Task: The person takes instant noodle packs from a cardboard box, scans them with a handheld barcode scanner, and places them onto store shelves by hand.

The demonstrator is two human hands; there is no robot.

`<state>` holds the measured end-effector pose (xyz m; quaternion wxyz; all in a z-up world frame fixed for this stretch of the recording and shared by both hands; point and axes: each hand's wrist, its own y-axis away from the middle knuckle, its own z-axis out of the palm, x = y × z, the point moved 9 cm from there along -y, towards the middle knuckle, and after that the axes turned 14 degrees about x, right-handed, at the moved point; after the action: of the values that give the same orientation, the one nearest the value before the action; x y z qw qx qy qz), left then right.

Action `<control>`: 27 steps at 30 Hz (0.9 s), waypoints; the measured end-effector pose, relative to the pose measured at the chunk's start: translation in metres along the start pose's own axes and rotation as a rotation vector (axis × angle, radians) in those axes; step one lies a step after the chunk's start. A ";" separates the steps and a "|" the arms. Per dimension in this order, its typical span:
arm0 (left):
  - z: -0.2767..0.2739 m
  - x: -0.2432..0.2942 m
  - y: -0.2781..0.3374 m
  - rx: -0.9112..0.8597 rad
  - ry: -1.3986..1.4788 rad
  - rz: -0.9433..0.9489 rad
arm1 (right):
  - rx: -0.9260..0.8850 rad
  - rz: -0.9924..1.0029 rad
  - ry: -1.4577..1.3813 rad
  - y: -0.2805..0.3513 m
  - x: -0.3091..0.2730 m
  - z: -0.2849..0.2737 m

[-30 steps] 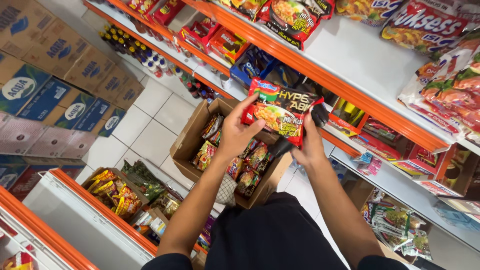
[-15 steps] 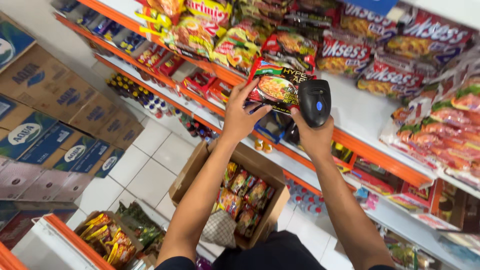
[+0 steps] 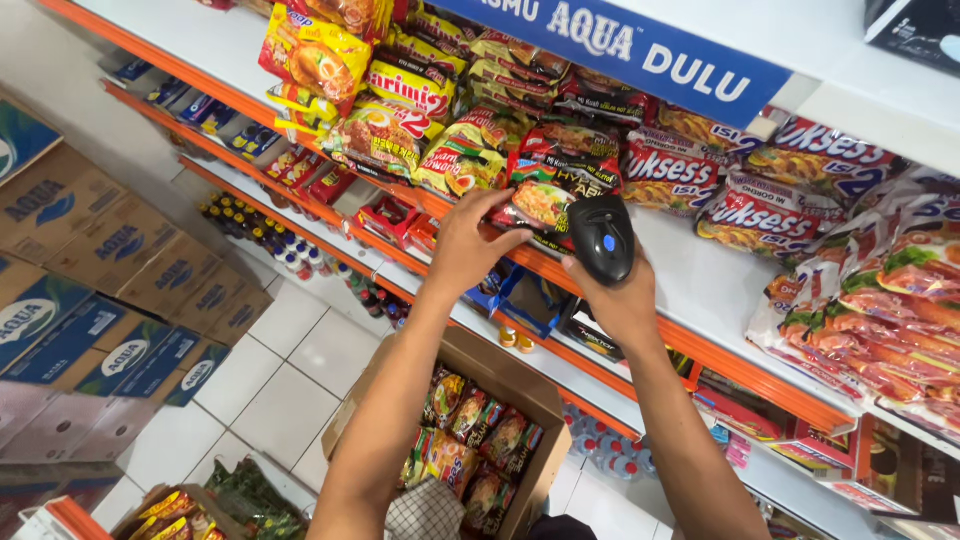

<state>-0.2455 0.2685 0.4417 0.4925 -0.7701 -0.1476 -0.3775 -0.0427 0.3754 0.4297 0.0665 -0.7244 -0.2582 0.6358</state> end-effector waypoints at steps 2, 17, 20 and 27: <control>-0.001 0.005 -0.006 -0.089 -0.136 0.070 | 0.002 -0.026 0.004 -0.003 -0.007 0.002; 0.026 -0.012 -0.026 -0.357 -0.137 0.240 | -0.062 -0.095 -0.030 -0.029 -0.010 -0.002; 0.024 -0.010 -0.029 -0.352 -0.111 0.217 | -0.123 0.118 -0.077 -0.048 0.010 0.000; 0.026 -0.010 -0.028 -0.354 -0.099 0.246 | -0.103 0.359 -0.174 -0.067 0.047 0.020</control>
<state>-0.2575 0.3060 0.4465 0.3843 -0.8743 -0.0079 -0.2962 -0.0786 0.4503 0.4128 -0.1075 -0.7035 -0.1621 0.6836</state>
